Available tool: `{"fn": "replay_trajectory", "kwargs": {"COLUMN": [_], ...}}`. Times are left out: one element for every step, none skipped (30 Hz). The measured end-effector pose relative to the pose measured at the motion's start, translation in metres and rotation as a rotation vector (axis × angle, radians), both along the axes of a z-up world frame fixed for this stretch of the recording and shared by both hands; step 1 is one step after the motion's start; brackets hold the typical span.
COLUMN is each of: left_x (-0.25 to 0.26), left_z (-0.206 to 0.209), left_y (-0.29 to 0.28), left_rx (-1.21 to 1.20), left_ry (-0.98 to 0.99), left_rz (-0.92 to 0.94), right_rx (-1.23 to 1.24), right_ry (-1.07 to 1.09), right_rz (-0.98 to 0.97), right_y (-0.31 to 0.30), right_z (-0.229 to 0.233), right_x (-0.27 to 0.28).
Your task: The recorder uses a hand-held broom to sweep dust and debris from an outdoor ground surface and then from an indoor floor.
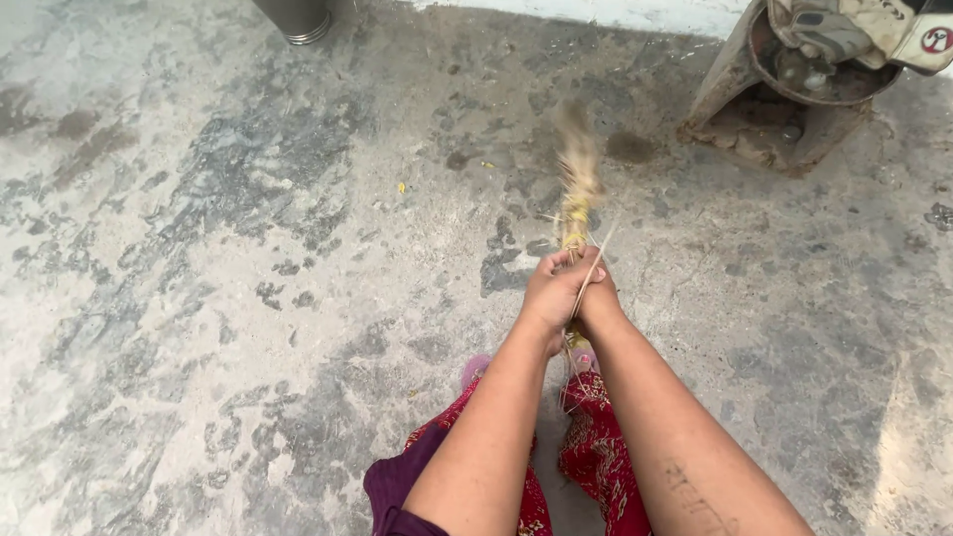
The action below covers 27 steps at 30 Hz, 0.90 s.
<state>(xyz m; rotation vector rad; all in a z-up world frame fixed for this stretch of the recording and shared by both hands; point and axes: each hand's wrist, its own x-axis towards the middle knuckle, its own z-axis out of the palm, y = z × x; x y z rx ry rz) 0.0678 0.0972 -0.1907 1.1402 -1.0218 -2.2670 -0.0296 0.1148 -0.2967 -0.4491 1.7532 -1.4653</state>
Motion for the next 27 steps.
{"fn": "replay_trajectory", "kwargs": {"left_x": [0.004,0.006,0.005,0.005,0.005,0.005,0.004,0.004,0.002,-0.001,-0.003,-0.003,-0.003,-0.003,-0.001,-0.001,0.000,-0.002,-0.004,-0.004,-0.006,-0.006,-0.006,-0.002,0.001,0.004,0.006], "left_z": [0.006,0.013,0.005,-0.005,-0.015,-0.017,-0.019,-0.022,-0.033,-0.044,-0.055,-0.049,-0.044,-0.037,-0.021,-0.005,0.011,0.013,0.014,0.015,0.011,0.007,0.004,0.006,0.010,0.014,0.012], "left_y": [-0.002,-0.005,-0.008,-0.009,-0.011,-0.011,-0.011,-0.011,-0.012,-0.012,-0.011,-0.009,-0.006,-0.003,-0.002,0.000,0.003,0.003,0.003,0.003,0.002,0.001,0.001,0.000,0.000,-0.001,0.000], "left_rx": [-0.010,-0.024,-0.026,-0.040,-0.053,-0.052,-0.032,-0.012,-0.012,0.009,0.030,0.029,-0.004,-0.039,-0.041,-0.111,-0.182,-0.181,-0.194,-0.207,-0.207,-0.201,-0.196,-0.199,-0.128,-0.056,-0.060], "left_ry": [-0.075,-0.146,-0.144,-0.138,-0.132,-0.134,-0.157,-0.181,-0.185,-0.147,-0.110,-0.113,-0.144,-0.173,-0.174,-0.261,-0.348,-0.343,-0.379,-0.416,-0.411,-0.286,-0.161,-0.156,-0.154,-0.150,-0.141], "left_rz": [-0.024,-0.048,-0.051,-0.039,-0.026,-0.024,0.044,0.116,0.120,0.184,0.248,0.250,0.291,0.330,0.331,0.322,0.313,0.308,0.289,0.275,0.274,0.255,0.236,0.232,0.179,0.128,0.125], "right_rx": [0.046,0.086,0.083,0.094,0.105,0.106,0.103,0.101,0.103,0.203,0.303,0.303,0.271,0.235,0.233,0.079,-0.073,-0.072,-0.040,-0.009,-0.008,0.023,0.055,0.051,0.078,0.104,0.100], "right_ry": [-0.244,-0.485,-0.483,-0.529,-0.575,-0.576,-0.623,-0.671,-0.674,-0.627,-0.579,-0.581,-0.636,-0.685,-0.686,-0.541,-0.394,-0.390,-0.397,-0.405,-0.400,-0.412,-0.423,-0.418,-0.425,-0.429,-0.420], "right_rz": [-0.144,-0.287,-0.289,-0.288,-0.287,-0.285,-0.227,-0.167,-0.163,-0.093,-0.023,-0.020,0.140,0.300,0.302,0.372,0.441,0.436,0.376,0.321,0.320,0.262,0.204,0.200,0.142,0.084,0.081], "right_y": [-0.002,-0.007,-0.011,-0.013,-0.016,-0.019,-0.022,-0.025,-0.029,-0.031,-0.033,-0.033,-0.033,-0.034,-0.031,-0.026,-0.021,-0.019,-0.017,-0.016,-0.014,-0.012,-0.008,-0.009,-0.010,-0.010,-0.009], "right_z": [0.004,0.009,-0.009,-0.028,-0.048,-0.057,-0.066,-0.076,-0.074,-0.071,-0.069,-0.071,-0.073,-0.073,-0.065,-0.055,-0.046,-0.045,-0.044,-0.044,-0.048,-0.052,-0.056,-0.063,-0.069,-0.074,-0.076], "right_x": [0.005,0.007,0.006,0.005,0.005,0.003,0.002,0.002,0.002,0.002,0.002,0.000,-0.001,-0.004,0.000,0.002,0.004,0.002,0.001,0.001,-0.001,0.000,0.002,-0.001,-0.003,-0.007,-0.012]}}
